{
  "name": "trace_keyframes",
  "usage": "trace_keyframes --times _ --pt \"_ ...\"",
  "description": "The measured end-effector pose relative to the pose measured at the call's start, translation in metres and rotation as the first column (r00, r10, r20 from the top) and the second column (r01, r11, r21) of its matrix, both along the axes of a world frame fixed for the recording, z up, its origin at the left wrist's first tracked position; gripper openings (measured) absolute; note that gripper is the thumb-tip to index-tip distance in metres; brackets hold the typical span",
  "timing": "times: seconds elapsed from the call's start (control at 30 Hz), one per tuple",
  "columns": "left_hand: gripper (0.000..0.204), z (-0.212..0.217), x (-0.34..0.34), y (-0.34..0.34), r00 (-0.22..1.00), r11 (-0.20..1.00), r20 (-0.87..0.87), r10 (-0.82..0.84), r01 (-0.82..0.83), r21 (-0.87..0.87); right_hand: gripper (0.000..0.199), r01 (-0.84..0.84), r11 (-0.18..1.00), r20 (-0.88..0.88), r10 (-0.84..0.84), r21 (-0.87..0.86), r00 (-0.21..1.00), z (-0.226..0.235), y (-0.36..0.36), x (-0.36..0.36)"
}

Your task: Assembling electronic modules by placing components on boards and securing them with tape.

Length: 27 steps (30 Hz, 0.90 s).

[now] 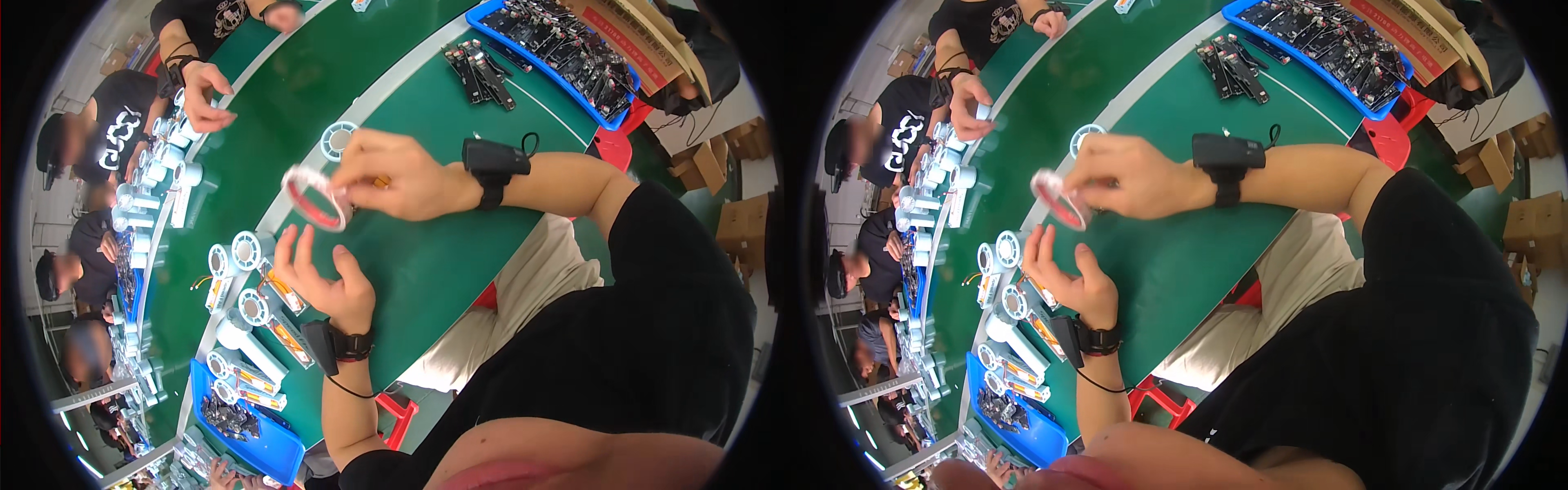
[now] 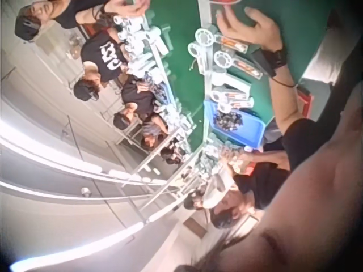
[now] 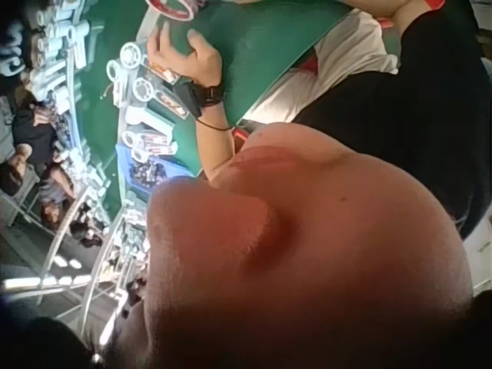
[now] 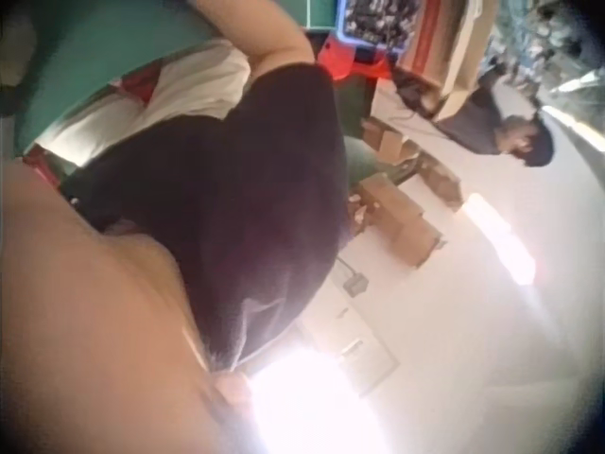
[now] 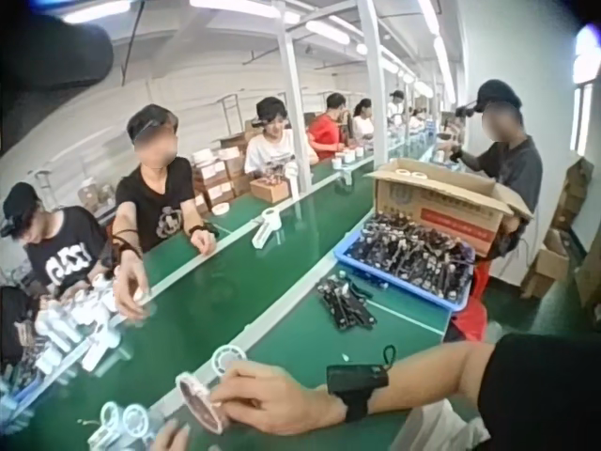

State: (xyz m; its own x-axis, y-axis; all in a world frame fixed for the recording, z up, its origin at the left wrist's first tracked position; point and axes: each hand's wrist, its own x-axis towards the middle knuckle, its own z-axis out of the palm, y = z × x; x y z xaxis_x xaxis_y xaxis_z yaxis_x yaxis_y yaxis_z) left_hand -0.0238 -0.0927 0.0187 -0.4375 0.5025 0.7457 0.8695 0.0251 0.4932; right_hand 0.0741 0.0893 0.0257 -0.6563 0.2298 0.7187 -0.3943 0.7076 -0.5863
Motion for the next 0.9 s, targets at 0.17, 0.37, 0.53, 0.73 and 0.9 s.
trace_keyframes --times 0.17,0.37,0.53,0.73,0.9 --pt "0.038 -0.007 -0.004 0.001 0.987 0.997 0.152 -0.059 0.066 -0.045 0.052 0.059 0.922 0.111 -0.017 -0.382 0.994 0.021 0.003 0.0" --pt "0.036 -0.006 -0.005 0.001 0.969 0.987 0.225 -0.1 0.125 -0.103 0.069 0.113 0.983 0.085 -0.102 -0.145 0.991 0.022 0.02 -0.004" --pt "0.036 -0.008 -0.006 0.003 0.961 0.986 0.255 -0.105 0.134 -0.1 0.07 0.116 0.983 0.092 -0.103 -0.142 0.99 0.019 0.022 -0.006" --pt "0.035 -0.008 -0.006 0.003 0.96 0.982 0.258 -0.106 0.142 -0.125 0.074 0.117 0.971 0.139 -0.089 -0.209 0.986 0.019 0.027 -0.005" --pt "0.035 -0.007 -0.006 0.003 0.954 0.98 0.281 -0.107 0.149 -0.133 0.078 0.171 0.916 0.202 -0.102 -0.363 0.974 0.017 0.032 -0.01"
